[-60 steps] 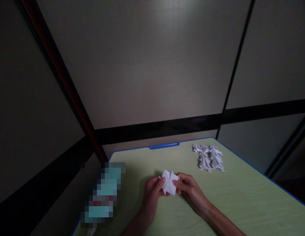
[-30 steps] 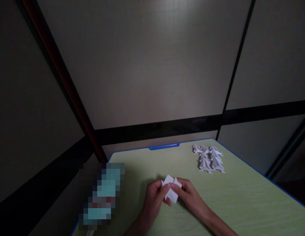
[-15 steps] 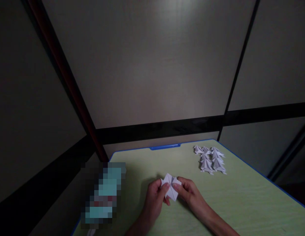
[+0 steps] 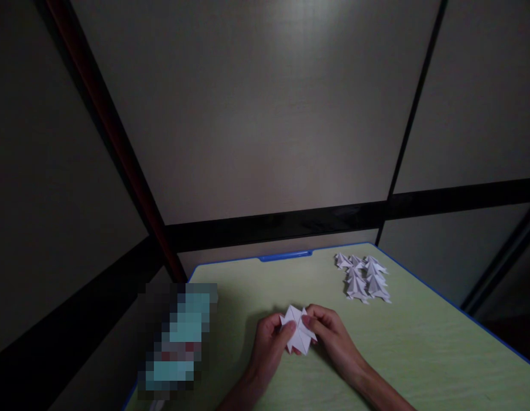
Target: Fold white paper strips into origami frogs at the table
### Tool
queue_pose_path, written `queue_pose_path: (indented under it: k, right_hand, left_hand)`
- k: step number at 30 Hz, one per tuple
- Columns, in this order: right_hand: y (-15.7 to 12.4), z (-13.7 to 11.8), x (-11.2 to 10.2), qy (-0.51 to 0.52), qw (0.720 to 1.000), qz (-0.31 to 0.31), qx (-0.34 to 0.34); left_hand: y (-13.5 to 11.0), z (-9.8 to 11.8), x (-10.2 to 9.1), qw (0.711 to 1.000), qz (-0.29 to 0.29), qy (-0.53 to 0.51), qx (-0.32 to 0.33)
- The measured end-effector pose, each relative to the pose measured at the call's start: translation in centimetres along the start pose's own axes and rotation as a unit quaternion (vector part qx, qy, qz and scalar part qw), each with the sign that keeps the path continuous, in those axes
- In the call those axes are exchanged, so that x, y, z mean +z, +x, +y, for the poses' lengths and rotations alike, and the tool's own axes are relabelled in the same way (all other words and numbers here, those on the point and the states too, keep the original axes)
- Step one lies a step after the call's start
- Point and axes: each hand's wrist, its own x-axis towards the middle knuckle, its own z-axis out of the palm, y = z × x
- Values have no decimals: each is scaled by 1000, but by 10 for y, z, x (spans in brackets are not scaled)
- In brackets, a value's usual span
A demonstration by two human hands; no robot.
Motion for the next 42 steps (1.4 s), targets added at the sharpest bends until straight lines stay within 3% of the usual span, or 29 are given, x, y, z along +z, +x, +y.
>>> queue_pose_path:
  k: [9,15,22,27,30,33,35,39,42]
  right_hand:
    - [-2,-7,4,-42,999,-8,-3]
    - [-1,1,1,-36,999,-28,-4]
    - [1,1,-1,2,999,-34,-16]
    - [0,-4,0,-8,1000,-7,-11]
    - [-1,-7,-2,-51,996,38,-68]
    - [-5,-11,-7,-173,961,99,-193]
    - [-8,-11,-10,-273,928,75,-243]
    - [-10,-6,-13,-444,861,-57,-239]
    - [-9,-2,-12,-496,838,-85,-209]
  left_hand:
    - [-2,-2,-2,999,-36,15,3]
    - [2,-1,-5,998,38,19,38]
    - [1,4,-3,1000,20,-2,23]
    - [1,3,-2,1000,19,-1,22]
    - [3,-1,-4,999,15,17,31]
    - [4,-5,-8,993,61,47,92]
    - [4,-6,-10,982,103,76,136]
    - [1,-4,-9,961,82,183,190]
    - [-1,-6,-7,947,46,253,194]
